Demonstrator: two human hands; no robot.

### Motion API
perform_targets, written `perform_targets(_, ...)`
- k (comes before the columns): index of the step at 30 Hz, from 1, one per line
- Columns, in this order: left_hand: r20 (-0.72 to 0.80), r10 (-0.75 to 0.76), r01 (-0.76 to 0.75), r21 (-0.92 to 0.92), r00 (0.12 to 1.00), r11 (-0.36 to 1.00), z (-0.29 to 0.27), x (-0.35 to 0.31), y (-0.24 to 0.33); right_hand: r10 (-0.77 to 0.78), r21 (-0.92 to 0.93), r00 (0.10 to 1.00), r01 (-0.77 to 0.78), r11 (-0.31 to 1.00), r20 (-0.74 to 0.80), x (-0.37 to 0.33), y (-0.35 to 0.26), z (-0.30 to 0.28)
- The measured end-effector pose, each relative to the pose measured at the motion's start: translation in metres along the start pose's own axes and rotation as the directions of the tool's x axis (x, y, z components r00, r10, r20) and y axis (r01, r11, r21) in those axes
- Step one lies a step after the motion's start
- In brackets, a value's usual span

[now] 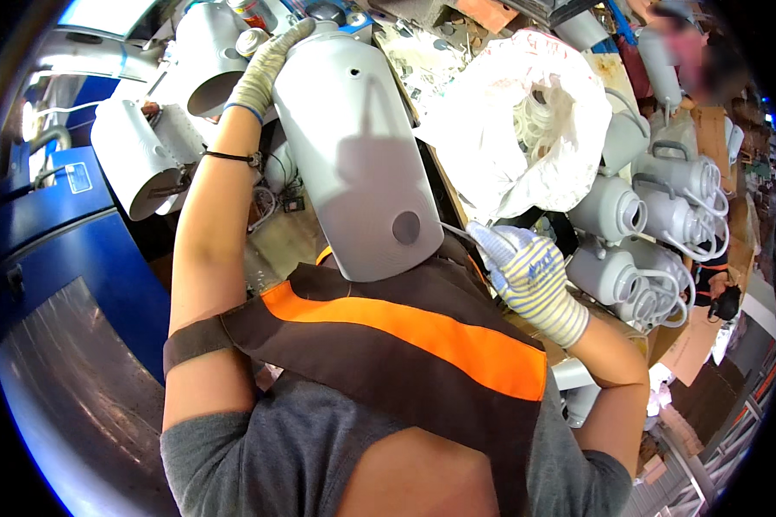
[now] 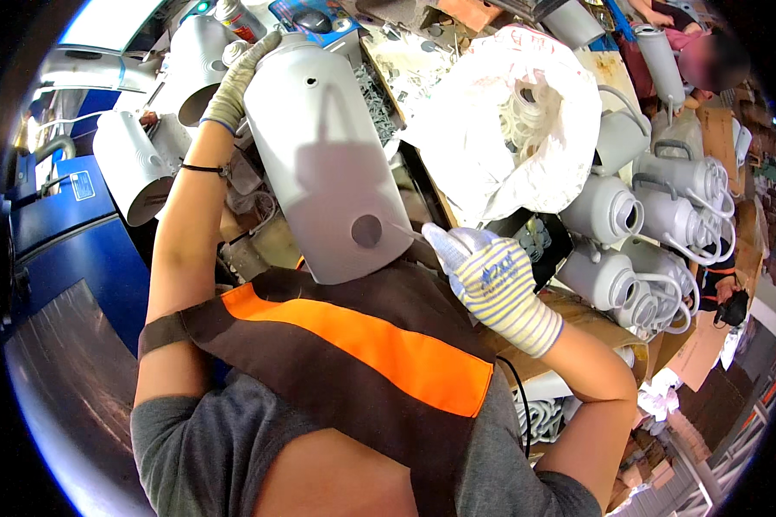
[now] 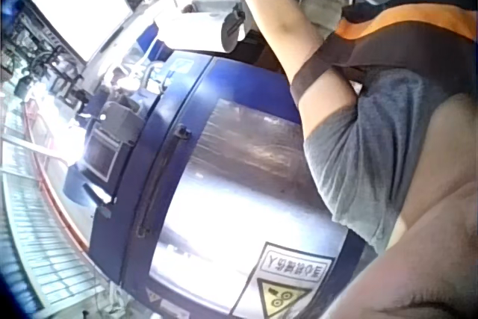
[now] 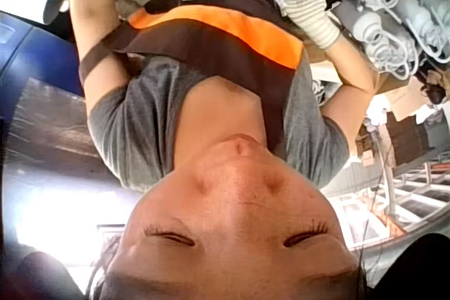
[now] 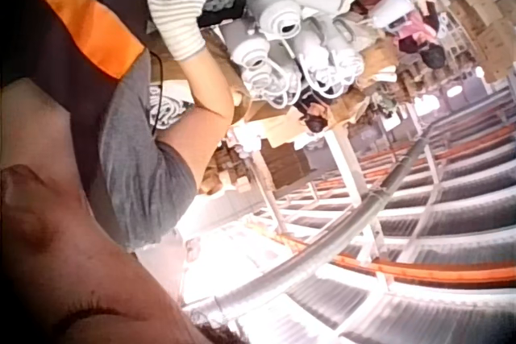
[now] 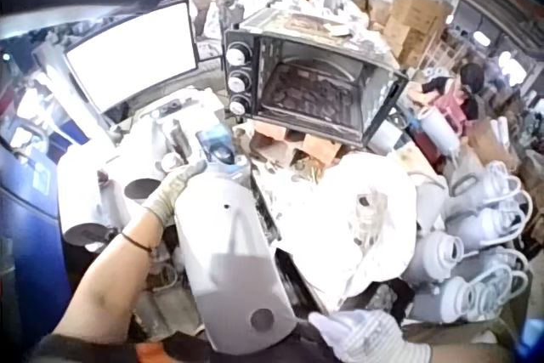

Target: The person operates an industrial injection molding machine, retrieves large plastic components from the mold, and performs secondary manual finishing tasks such as scraping edges, inserting smaller parts, and applying pressure to secure components at a workbench.

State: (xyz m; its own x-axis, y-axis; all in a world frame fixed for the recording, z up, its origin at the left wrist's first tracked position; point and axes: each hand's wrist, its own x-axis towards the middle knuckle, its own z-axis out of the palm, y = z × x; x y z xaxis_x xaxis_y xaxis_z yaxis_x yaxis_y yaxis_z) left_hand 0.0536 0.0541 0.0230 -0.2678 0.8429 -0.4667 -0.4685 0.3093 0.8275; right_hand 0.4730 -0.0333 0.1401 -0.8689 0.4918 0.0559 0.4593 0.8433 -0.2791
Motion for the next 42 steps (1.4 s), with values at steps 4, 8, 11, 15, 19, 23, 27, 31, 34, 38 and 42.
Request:
perform_targets(4, 0.066, -0.203, 0.211, -0.156, 0.977, 0.965, -0.005, 0.014, -0.006, -0.053, 0.051, 0.998, 0.051, 0.997, 0.041, -0.014, -0.013, 0.01)
perform_targets(8, 0.013, -0.214, 0.213, -0.183, 0.977, 0.96, 0.002, 0.012, -0.006, -0.016, 0.028, 0.994, 0.013, 1.0, 0.104, -0.013, -0.018, 0.014)
perform_targets(11, 0.023, -0.177, 0.178, -0.182, 0.984, 0.967, 0.001, 0.015, -0.008, 0.0, 0.007, 0.995, -0.001, 1.0, 0.105, -0.015, -0.019, 0.012)
perform_targets(15, 0.046, -0.157, 0.163, -0.184, 0.987, 0.969, 0.014, 0.007, -0.004, 0.006, -0.016, 0.994, -0.004, 1.0, 0.107, -0.014, -0.017, 0.012)
perform_targets(19, 0.072, -0.193, 0.204, -0.224, 0.979, 0.953, 0.021, -0.004, -0.002, 0.029, -0.051, 0.998, -0.026, 0.998, 0.062, -0.014, -0.022, 0.018)
perform_targets(23, -0.061, -0.048, 0.047, -0.032, 0.997, 0.998, -0.008, 0.02, -0.016, 0.034, -0.141, 0.986, -0.01, 0.99, 0.166, 0.0, -0.032, 0.036)
perform_targets(27, -0.053, -0.035, 0.045, 0.196, 0.998, 0.98, 0.019, 0.015, 0.004, -0.123, -0.156, 0.964, 0.162, 0.974, 0.235, 0.022, -0.016, 0.06)
perform_targets(31, -0.136, 0.06, -0.037, 0.163, 0.989, 0.986, 0.024, -0.004, 0.013, -0.208, 0.003, 0.953, 0.213, 0.977, 0.222, 0.022, 0.018, 0.008)
perform_targets(34, -0.178, 0.137, -0.128, 0.06, 0.975, 0.99, -0.016, 0.005, 0.001, -0.155, -0.122, 0.985, 0.164, 0.979, 0.076, 0.013, 0.038, -0.031)
perform_targets(38, -0.106, 0.102, -0.105, -0.03, 0.989, 0.994, -0.021, 0.006, 0.0, 0.242, -0.434, 0.969, -0.197, 0.879, 0.051, 0.005, 0.107, -0.009)
perform_targets(42, 0.094, -0.091, 0.121, -0.389, 0.991, 0.913, -0.046, 0.006, -0.011, 0.472, -0.087, 0.783, -0.481, 0.872, 0.405, 0.039, 0.078, 0.039)
